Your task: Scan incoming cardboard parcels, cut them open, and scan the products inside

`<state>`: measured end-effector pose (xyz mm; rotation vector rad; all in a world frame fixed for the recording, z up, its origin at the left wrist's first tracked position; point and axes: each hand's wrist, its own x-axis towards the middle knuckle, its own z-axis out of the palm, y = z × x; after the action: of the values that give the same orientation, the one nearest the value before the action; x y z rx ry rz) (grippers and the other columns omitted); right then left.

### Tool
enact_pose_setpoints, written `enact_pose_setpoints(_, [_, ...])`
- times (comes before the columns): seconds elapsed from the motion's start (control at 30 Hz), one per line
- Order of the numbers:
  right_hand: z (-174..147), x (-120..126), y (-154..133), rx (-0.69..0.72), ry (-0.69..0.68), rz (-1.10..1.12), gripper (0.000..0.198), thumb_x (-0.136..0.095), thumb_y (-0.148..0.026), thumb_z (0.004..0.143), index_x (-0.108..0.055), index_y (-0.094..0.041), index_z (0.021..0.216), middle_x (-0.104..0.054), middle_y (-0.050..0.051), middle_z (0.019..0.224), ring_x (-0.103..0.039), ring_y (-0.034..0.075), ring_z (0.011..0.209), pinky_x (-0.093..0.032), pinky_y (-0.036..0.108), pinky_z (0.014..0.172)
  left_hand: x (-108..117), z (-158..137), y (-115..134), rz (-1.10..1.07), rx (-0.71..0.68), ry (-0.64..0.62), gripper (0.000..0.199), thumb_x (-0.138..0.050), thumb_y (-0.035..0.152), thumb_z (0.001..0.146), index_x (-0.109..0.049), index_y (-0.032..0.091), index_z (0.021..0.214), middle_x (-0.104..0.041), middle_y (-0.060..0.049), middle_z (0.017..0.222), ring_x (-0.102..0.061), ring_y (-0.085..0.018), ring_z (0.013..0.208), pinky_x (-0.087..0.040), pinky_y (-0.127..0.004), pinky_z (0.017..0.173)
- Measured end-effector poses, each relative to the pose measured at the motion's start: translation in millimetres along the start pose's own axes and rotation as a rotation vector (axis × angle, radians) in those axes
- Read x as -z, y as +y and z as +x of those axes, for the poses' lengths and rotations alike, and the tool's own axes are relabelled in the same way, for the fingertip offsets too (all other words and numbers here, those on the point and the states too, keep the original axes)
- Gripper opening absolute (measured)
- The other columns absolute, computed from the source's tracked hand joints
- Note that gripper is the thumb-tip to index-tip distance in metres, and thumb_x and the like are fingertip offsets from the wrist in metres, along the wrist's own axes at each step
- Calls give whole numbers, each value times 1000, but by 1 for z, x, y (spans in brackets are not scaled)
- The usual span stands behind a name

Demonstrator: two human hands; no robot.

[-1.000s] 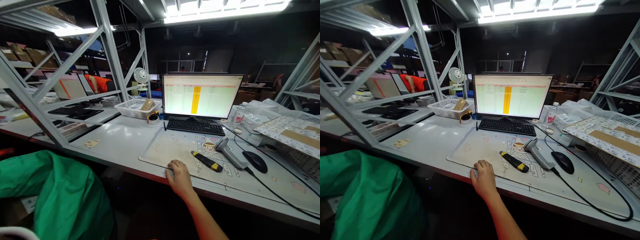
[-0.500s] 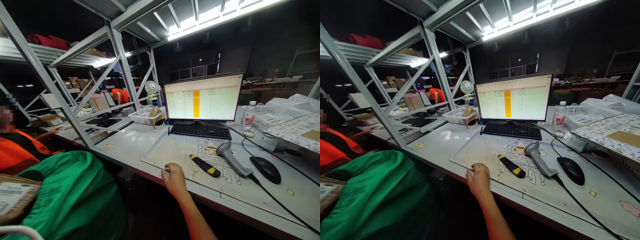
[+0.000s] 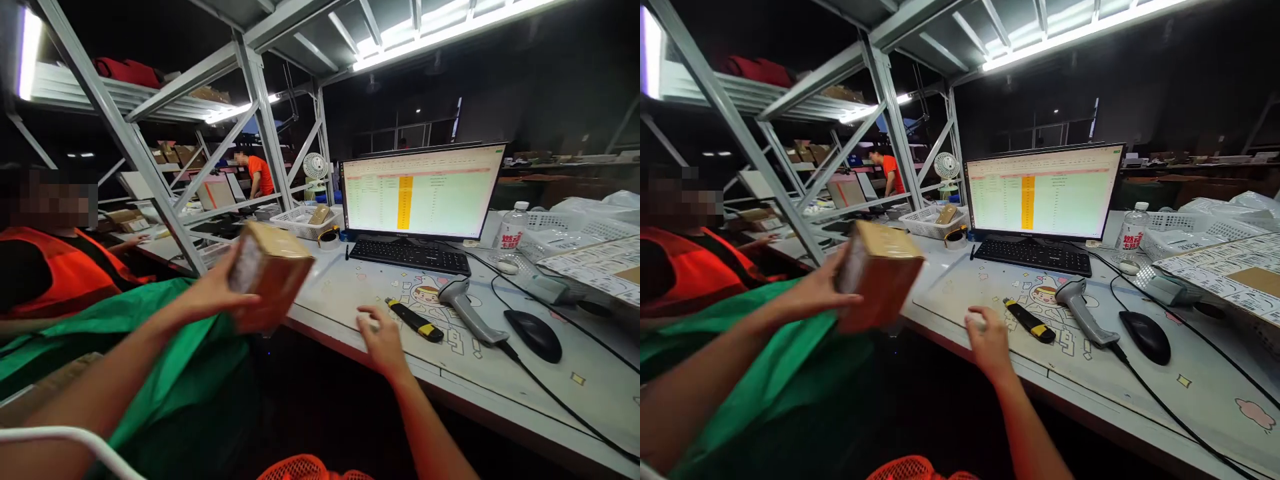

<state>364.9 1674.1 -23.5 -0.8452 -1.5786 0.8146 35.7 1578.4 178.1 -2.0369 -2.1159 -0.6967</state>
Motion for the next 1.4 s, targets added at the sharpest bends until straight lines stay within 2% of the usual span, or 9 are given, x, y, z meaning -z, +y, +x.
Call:
enact_pose_setpoints(0.1, [6,75,1,-5,201,-237,44,-58,-55,95,-79,-20,112,-81,13,116,-73,31,112,-54,45,107,-49,28,29,43,-64,-188,158,-91,76,58,-12,10,177,-36,-30,168,-40,-54,152,-34,-67,126])
enact_pose_setpoints(0.2, [17,142,10,-148,336,-624,45,-54,-47,96,-78,-15,117,-77,19,124,-69,35,120,-49,47,113,-96,60,67,160,-215,-209,157,-99,70,51,-24,13,177,-30,-35,169,-30,-66,153,-26,-78,123])
enact_pose_setpoints(0.33, [27,178,25,-458,269,-1021,57,-52,-44,98,-68,-7,139,-70,27,139,-65,42,130,-48,52,111,-138,81,98,215,-402,-142,159,-107,57,47,-25,17,177,-16,-31,178,-9,-71,158,-12,-80,125])
enact_pose_setpoints(0.5, [41,169,32,-646,79,-1233,63,-47,-44,103,-54,-1,148,-68,32,137,-65,44,132,-46,57,111,-162,59,108,279,-396,2,132,-105,23,63,-34,17,174,-20,-30,177,-11,-61,162,-15,-68,128])
enact_pose_setpoints(0.73, [79,154,30,-751,15,-1253,61,-52,-41,101,-56,1,144,-68,32,138,-67,41,131,-53,47,102,-141,24,85,71,-569,168,84,-79,40,98,-42,18,169,-63,-20,145,-54,-41,133,-31,-57,122])
enact_pose_setpoints(0.9, [52,152,-11,-565,-84,-1220,43,-56,-45,99,-71,-14,124,-78,20,113,-74,34,106,-52,39,85,-153,42,27,-326,-412,392,92,-78,55,96,-31,24,169,-44,-19,168,-40,-40,155,-27,-59,131])
enact_pose_setpoints(1.07, [-22,139,-81,-215,-382,-955,21,-67,-38,85,-70,-27,103,-78,5,94,-69,25,84,-48,33,76,-204,58,-16,-895,-154,80,138,-86,79,76,-3,28,174,-12,-23,181,-28,-43,164,-33,-61,131])
enact_pose_setpoints(1.2, [-49,117,-109,-229,-461,-996,23,-70,-32,80,-69,-29,103,-80,6,99,-70,27,87,-46,35,76,-235,62,-19,-1112,-116,-156,141,-90,74,74,-4,25,174,-28,-22,177,-31,-41,164,-29,-56,135])
enact_pose_setpoints(1.4, [-37,109,-97,-199,-443,-1022,23,-68,-30,83,-68,-28,106,-81,5,102,-72,26,89,-46,33,77,-243,58,-20,-1178,-101,-164,132,-95,57,77,-11,24,173,-46,-20,166,-47,-38,154,-39,-56,131])
